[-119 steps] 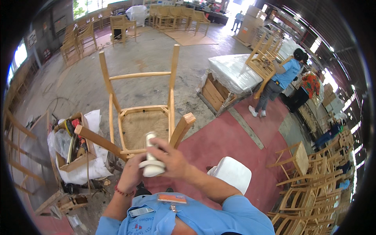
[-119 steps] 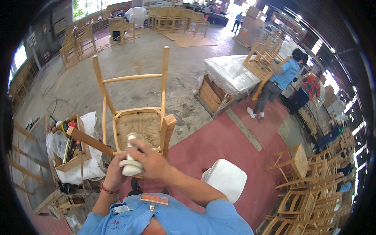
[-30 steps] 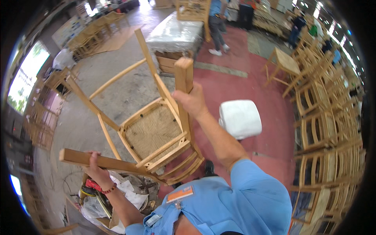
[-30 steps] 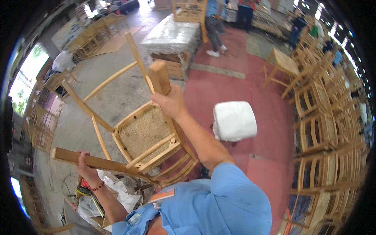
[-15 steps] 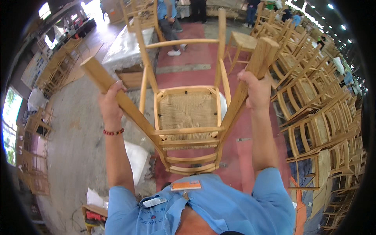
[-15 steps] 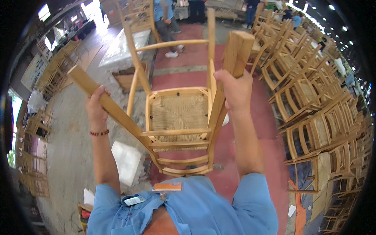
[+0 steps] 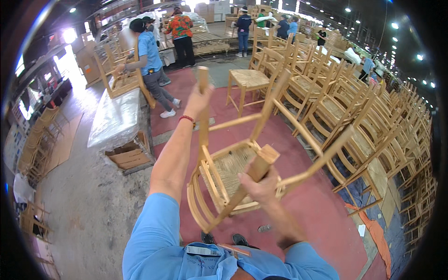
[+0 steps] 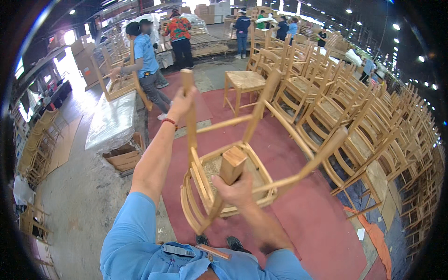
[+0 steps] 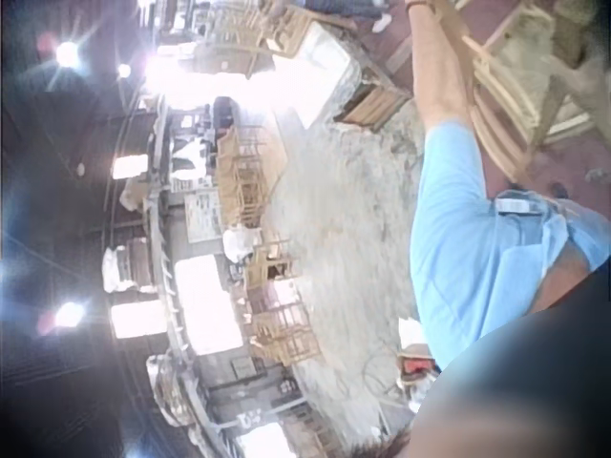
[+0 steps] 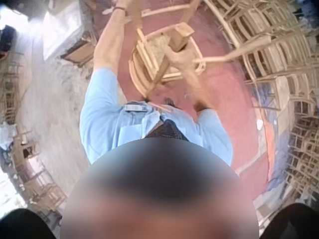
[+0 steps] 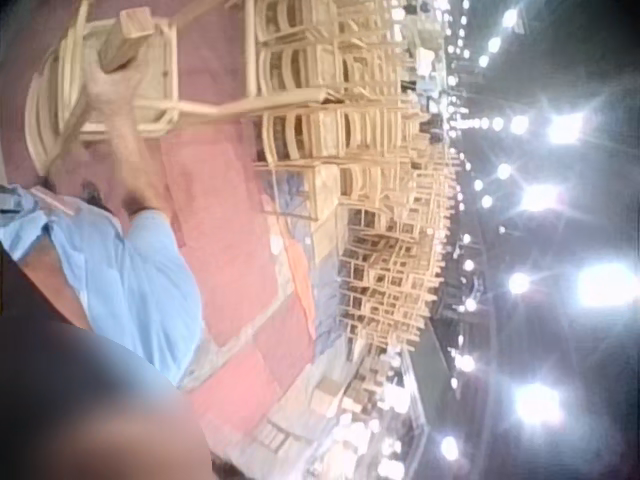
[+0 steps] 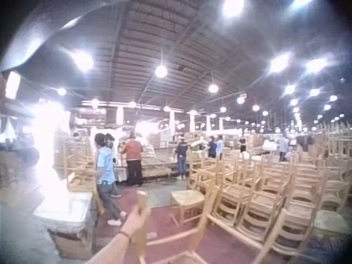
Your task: The person uses a handheld orbital sander to smooth the legs and frame of wooden chairs, then wipes the sanded areas with a cloth. They move between chairs, repositioning each one to access different parts and stacking finished chairs nearby.
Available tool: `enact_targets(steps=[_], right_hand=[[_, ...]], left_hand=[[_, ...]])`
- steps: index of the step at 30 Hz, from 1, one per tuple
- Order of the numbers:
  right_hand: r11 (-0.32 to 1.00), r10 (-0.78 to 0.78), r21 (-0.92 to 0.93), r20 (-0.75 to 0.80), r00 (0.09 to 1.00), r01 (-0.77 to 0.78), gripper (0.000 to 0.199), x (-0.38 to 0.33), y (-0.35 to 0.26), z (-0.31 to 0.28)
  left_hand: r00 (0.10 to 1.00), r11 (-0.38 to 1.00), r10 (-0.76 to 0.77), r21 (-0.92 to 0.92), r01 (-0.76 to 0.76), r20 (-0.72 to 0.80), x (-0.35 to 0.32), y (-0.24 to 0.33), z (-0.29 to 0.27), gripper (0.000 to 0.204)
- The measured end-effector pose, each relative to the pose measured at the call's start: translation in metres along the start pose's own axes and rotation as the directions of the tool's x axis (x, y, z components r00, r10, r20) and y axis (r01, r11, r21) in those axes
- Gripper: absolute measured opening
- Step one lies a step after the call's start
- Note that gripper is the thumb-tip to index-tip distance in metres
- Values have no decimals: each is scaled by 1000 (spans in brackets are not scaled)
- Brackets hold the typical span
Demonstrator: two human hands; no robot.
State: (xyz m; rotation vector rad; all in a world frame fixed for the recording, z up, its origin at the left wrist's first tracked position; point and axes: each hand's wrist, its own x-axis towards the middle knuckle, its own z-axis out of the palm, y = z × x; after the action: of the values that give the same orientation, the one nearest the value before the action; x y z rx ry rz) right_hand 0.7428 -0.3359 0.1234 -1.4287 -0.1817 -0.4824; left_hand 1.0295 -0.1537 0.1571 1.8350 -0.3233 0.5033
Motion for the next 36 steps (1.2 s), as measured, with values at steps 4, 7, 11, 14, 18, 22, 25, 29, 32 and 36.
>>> enact_targets(steps=[4,7,11,14,18,22,25,29,32,36], right_hand=[[975,-89,-207,-52,995,77,44,17,49,83],[960,-38,-278,-109,993,6,47,44,73,121],[889,-46,-458,-32,998,26,57,94,94,147],[876,85,-481,105,991,-24,65,114,108,156],[937,13,-337,291,957,89,62,94,136,137],[850,190,-525,367,911,35,45,-21,169,22],[584,663,-785,314,680,-207,34,-108,185,-102],[445,734,-506,-266,625,-739,37,-73,183,-266],[682,716,-6,-197,670,-731,39,26,179,-328],[567,770,401,51,636,-719,41,94,210,-305]], left_hand=[[804,991,-4,-107,84,594,-40,-30,-30,55],[806,732,52,-571,371,590,-128,-48,-86,55],[819,854,-162,-338,396,551,-210,-68,-88,57],[931,944,-257,-140,299,258,-211,-79,-50,65],[952,780,-290,-554,292,94,-171,-73,-19,60],[906,889,-419,-172,424,65,-156,-60,-12,50],[900,892,-430,-187,411,-76,-163,-59,-5,53],[900,924,-374,-172,341,-224,-169,-63,12,57],[868,887,-426,-305,346,-254,-168,-62,20,50],[871,917,-373,-271,294,-319,-160,-65,19,49]])
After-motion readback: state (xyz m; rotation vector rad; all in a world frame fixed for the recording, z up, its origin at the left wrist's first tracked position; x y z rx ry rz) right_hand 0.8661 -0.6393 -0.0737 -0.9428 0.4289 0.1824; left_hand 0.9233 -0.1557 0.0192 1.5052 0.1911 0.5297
